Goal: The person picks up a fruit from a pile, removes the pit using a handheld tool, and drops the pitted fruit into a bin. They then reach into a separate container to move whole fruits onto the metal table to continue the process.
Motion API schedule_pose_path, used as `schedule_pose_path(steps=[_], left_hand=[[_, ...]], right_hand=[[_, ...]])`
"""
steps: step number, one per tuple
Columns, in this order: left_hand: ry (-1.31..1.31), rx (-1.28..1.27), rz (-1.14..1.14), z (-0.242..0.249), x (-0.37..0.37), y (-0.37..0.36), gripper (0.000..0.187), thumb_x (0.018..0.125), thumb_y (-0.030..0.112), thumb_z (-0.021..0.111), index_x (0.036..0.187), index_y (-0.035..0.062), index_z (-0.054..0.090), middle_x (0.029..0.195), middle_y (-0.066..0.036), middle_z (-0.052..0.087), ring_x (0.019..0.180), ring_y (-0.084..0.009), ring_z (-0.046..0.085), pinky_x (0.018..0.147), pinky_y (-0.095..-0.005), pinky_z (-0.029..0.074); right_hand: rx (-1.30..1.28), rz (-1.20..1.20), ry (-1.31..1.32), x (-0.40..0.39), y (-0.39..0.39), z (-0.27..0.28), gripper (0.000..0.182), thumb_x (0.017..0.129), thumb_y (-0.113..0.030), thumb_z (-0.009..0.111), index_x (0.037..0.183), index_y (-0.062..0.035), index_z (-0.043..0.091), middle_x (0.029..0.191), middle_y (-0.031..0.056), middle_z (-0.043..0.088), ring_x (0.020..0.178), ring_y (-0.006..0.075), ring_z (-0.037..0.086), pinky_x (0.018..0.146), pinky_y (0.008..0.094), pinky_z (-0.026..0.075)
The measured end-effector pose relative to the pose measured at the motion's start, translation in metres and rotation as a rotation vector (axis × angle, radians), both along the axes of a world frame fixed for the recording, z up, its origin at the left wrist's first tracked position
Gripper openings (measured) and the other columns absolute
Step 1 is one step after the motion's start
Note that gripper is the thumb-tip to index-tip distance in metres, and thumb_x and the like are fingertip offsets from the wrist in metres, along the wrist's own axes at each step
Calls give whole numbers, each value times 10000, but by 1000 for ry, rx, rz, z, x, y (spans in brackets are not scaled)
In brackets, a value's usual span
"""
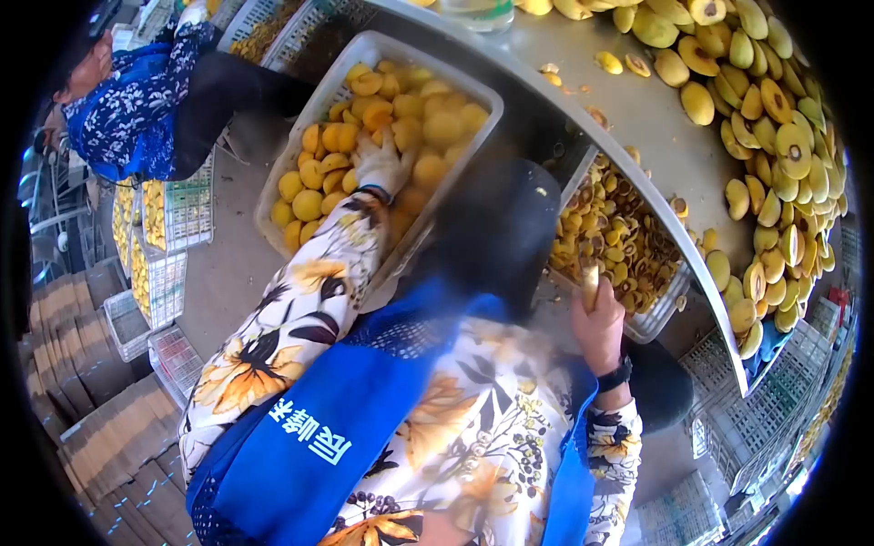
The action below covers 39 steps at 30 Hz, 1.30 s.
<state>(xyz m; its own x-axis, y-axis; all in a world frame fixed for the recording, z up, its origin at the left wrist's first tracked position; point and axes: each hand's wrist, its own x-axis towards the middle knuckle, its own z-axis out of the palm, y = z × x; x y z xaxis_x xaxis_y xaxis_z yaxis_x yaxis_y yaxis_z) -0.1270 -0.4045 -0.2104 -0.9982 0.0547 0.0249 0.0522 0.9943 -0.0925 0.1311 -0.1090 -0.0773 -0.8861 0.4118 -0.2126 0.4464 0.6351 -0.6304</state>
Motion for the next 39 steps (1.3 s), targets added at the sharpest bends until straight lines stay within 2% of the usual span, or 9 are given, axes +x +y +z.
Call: schedule_pose_path(steps=[2,6,10,21,26,29,33,37,39], left_hand=[[-191,150,21,25,-4,0,672,771,527,540,1288,117,417,1293,-251,386,1132,-371,415,947,-486,314],[324,245,-247,42,-58,16,604,774,491,546,1205,73,481,1202,-162,457,1094,-340,432,912,-494,321],[105,-130,-209,-25,-80,13,597,835,488,463,1248,57,445,1297,-232,388,1178,-400,373,934,-544,324],[433,7,-15,-46,-69,-24,645,796,500,526,1188,0,419,1238,-302,380,1127,-460,374,938,-544,299],[348,-21,30,-41,-71,-26,668,788,534,518,1201,18,424,1223,-279,402,1142,-441,387,931,-520,328],[-174,131,166,-5,-87,-31,688,743,529,569,1226,61,422,1260,-272,407,1140,-402,421,917,-479,372],[-300,-29,135,-2,-115,-49,491,699,498,645,984,99,629,1021,-169,631,948,-283,616,792,-389,487],[-227,322,174,6,-128,-74,597,698,483,648,1101,54,551,988,-141,635,930,-281,616,788,-387,494],[-216,1035,399,-1,-143,-93,587,756,437,628,1168,38,507,1059,-136,612,942,-265,606,790,-373,500]], right_hand=[[10,-30,41,2,3,7,246,795,-139,624,947,33,535,712,222,578,629,363,579,581,384,449],[-50,-84,26,11,13,-9,202,797,-121,613,914,30,546,706,200,584,624,302,597,594,360,458],[-45,-25,-25,-4,4,-4,224,802,-123,609,957,27,548,719,194,587,626,300,588,607,345,459],[-42,-54,73,-23,14,-23,291,785,-122,605,1027,22,530,675,236,575,651,377,610,577,382,472],[-78,76,7,-38,2,-18,278,774,-113,622,995,36,543,668,231,560,610,362,595,562,370,456],[-54,75,22,-36,6,-6,302,771,-129,624,1011,30,532,619,219,559,542,368,578,505,377,452],[-73,-6,83,-22,16,-25,312,778,-135,623,1013,47,530,653,232,572,588,367,594,540,381,462],[-85,-16,48,-17,10,-25,322,790,-144,607,1045,37,528,705,258,584,658,398,599,599,396,473],[-109,-31,6,-19,7,-26,312,791,-123,586,1053,34,527,712,267,580,693,418,595,600,407,470]])
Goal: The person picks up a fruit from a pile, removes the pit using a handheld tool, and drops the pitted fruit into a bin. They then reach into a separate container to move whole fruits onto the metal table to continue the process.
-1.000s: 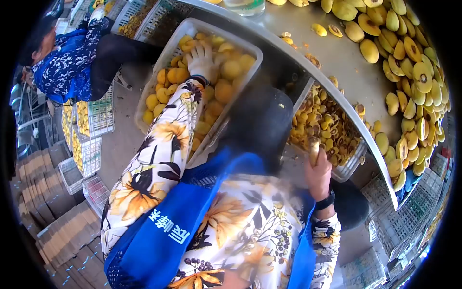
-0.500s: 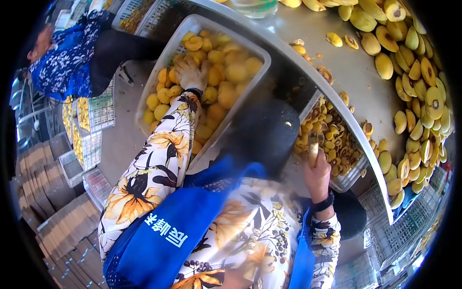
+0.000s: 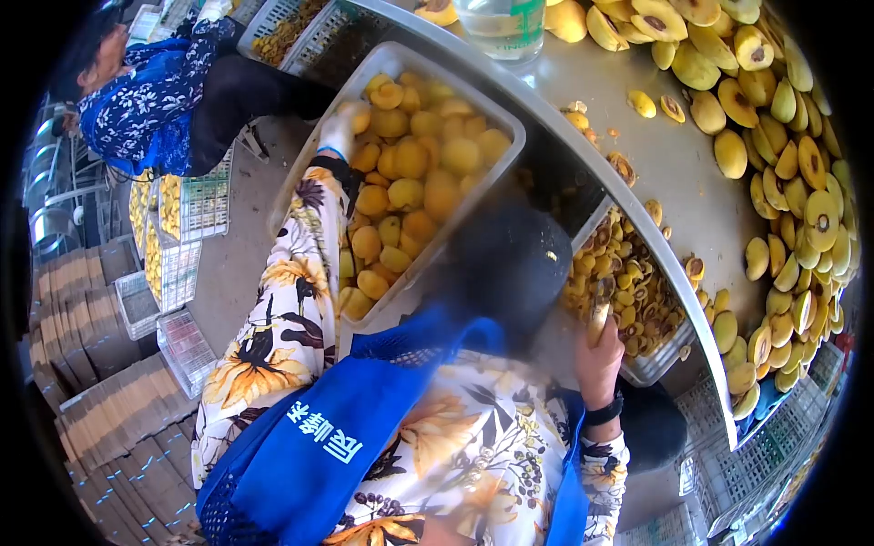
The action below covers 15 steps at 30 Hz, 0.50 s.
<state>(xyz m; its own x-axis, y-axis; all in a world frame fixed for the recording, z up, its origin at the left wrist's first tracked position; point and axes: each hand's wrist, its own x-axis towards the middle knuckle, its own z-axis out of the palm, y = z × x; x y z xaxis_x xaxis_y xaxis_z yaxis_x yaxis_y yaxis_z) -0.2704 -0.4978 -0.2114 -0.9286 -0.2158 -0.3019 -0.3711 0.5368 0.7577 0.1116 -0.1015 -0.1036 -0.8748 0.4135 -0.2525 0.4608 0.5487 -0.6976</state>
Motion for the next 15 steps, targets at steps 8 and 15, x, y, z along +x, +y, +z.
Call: schedule_pose_path(steps=[8,15], left_hand=[[-201,-694,-142,0,-38,-10,661,737,564,615,1139,39,580,1137,-191,588,1076,-313,557,904,-405,445],[522,-1233,-304,3,-39,16,677,804,605,480,1255,103,424,1350,-172,362,1210,-363,358,933,-547,310]], right_hand=[[-9,49,-22,-22,-12,-1,380,771,-70,544,1122,64,494,707,274,576,670,432,593,566,438,465],[27,-34,-52,-23,-16,-17,337,790,-117,600,1057,68,509,683,219,583,607,339,588,527,393,461]])
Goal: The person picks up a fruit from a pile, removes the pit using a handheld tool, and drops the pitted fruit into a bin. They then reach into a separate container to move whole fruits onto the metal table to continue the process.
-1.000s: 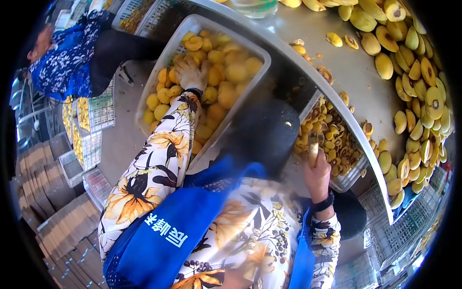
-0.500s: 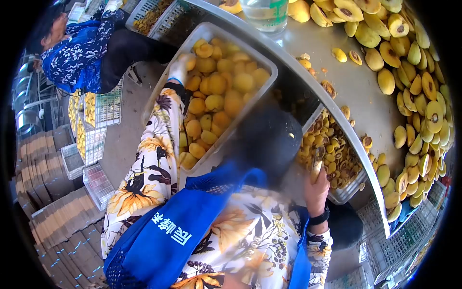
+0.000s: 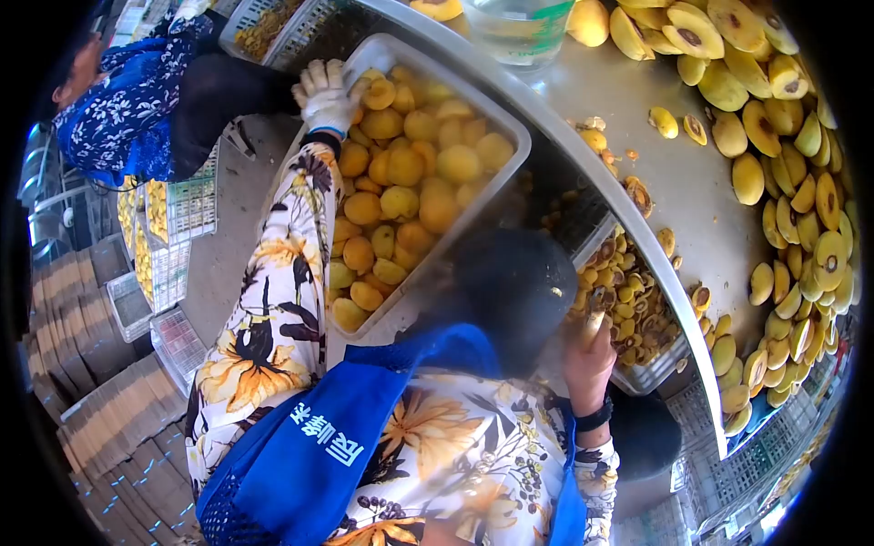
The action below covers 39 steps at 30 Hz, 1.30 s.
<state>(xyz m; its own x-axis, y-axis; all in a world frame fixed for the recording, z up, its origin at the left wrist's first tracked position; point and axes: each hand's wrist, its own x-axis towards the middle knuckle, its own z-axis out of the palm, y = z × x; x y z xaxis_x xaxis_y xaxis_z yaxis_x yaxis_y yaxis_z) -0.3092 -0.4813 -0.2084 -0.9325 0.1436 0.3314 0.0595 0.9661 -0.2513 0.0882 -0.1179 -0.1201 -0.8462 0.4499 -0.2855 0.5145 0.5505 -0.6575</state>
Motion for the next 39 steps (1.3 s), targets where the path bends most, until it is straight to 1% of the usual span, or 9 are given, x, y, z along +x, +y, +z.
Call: schedule_pose_path(steps=[5,9,13,20,24,27,30,35,39], left_hand=[[22,-41,118,-47,23,6,742,787,631,439,1306,103,394,1369,-226,314,1238,-443,275,1019,-604,151],[-230,-33,339,-26,16,36,753,818,644,352,1388,153,309,1431,-245,184,1307,-450,133,1037,-616,18],[-161,-23,281,-34,16,27,703,810,629,393,1348,175,374,1419,-247,209,1288,-455,170,1021,-633,57],[-427,147,-51,-3,18,58,588,662,422,720,1127,119,524,1079,-173,543,991,-322,544,800,-400,474],[-476,160,-5,-27,-12,47,495,639,314,755,1069,151,570,1037,-191,581,956,-354,580,811,-418,479],[-562,453,92,-3,-20,50,393,661,263,732,1014,141,607,993,-195,613,922,-347,598,804,-405,482],[-233,1493,-127,-68,-55,33,306,657,225,701,927,94,644,901,-167,645,847,-319,614,789,-410,475],[-364,238,30,-32,-61,69,269,774,292,571,905,77,668,896,-131,662,879,-304,632,724,-408,512],[-477,142,47,-26,-52,84,239,805,263,582,966,91,623,913,-169,645,859,-351,622,724,-468,498]], right_hand=[[-49,-81,30,-6,-3,-5,157,808,-60,599,940,16,562,637,72,597,514,138,559,477,278,443],[-168,-111,-78,-15,-2,-11,279,787,-113,604,1033,-8,525,753,198,631,698,353,644,594,379,503],[125,192,38,-41,-7,7,203,819,-66,553,1007,10,555,673,82,624,558,177,585,542,314,477],[25,-103,-31,-19,21,-13,179,815,-57,586,988,-13,572,685,53,589,576,139,556,560,281,459],[61,-20,50,-26,9,-4,215,795,-88,618,987,-3,569,710,111,612,621,168,597,579,293,466],[57,20,51,-26,4,-3,210,789,-93,616,970,2,567,712,145,628,603,227,617,571,339,476],[-80,-41,30,-23,3,-7,208,788,-99,611,964,2,567,705,146,638,568,293,617,556,394,476],[41,85,26,-33,7,-4,225,774,-94,618,971,2,569,741,168,647,652,325,642,595,381,488],[-24,2,-22,-40,6,6,248,766,-88,625,988,7,569,770,173,654,705,325,654,631,365,497]])
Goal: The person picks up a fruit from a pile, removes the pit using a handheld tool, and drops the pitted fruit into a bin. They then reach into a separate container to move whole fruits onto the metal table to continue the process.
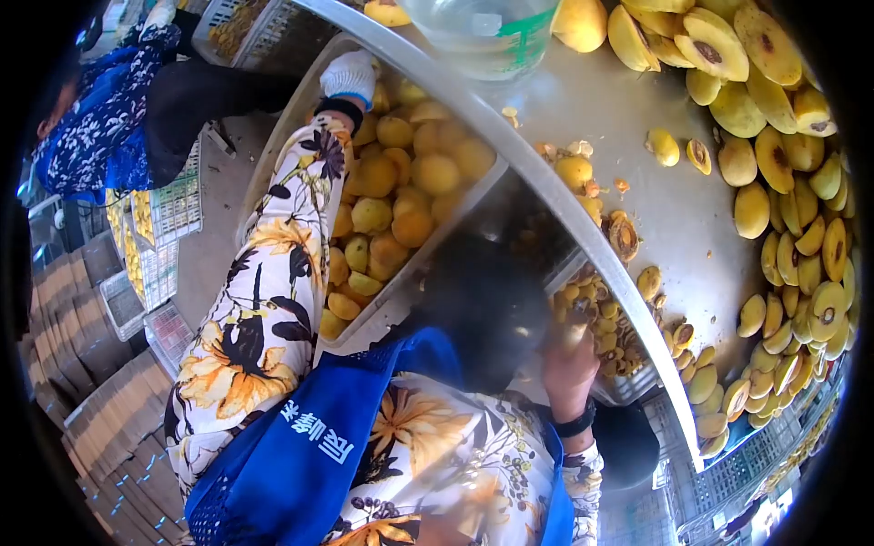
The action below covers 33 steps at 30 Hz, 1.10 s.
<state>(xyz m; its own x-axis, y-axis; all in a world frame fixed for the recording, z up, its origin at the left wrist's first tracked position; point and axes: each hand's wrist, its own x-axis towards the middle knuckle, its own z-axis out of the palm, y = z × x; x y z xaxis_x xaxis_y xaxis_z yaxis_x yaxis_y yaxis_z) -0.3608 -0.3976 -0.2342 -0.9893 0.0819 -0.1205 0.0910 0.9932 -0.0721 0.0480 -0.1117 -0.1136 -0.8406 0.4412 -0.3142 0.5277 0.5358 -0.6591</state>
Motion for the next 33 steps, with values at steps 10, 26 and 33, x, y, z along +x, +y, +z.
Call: schedule_pose_path(steps=[10,26,33], left_hand=[[-131,-6,24,-37,-8,-14,420,831,347,567,1128,55,512,963,-209,628,909,-335,618,732,-475,500],[-155,-138,-63,-2,-29,-2,537,635,453,739,1037,108,648,1061,-118,635,964,-306,610,804,-432,494],[-57,-19,91,-3,2,-7,525,732,460,659,1126,120,590,1097,-127,610,1011,-293,580,870,-384,460]], right_hand=[[44,86,24,16,-2,-30,321,761,-152,636,1031,4,559,759,182,640,673,291,652,614,353,493],[191,145,126,8,-3,-27,271,779,-96,620,1012,17,538,761,214,617,683,361,617,604,389,477],[158,31,97,14,0,-38,319,787,-145,643,1061,-28,532,731,206,602,608,365,604,537,407,492]])
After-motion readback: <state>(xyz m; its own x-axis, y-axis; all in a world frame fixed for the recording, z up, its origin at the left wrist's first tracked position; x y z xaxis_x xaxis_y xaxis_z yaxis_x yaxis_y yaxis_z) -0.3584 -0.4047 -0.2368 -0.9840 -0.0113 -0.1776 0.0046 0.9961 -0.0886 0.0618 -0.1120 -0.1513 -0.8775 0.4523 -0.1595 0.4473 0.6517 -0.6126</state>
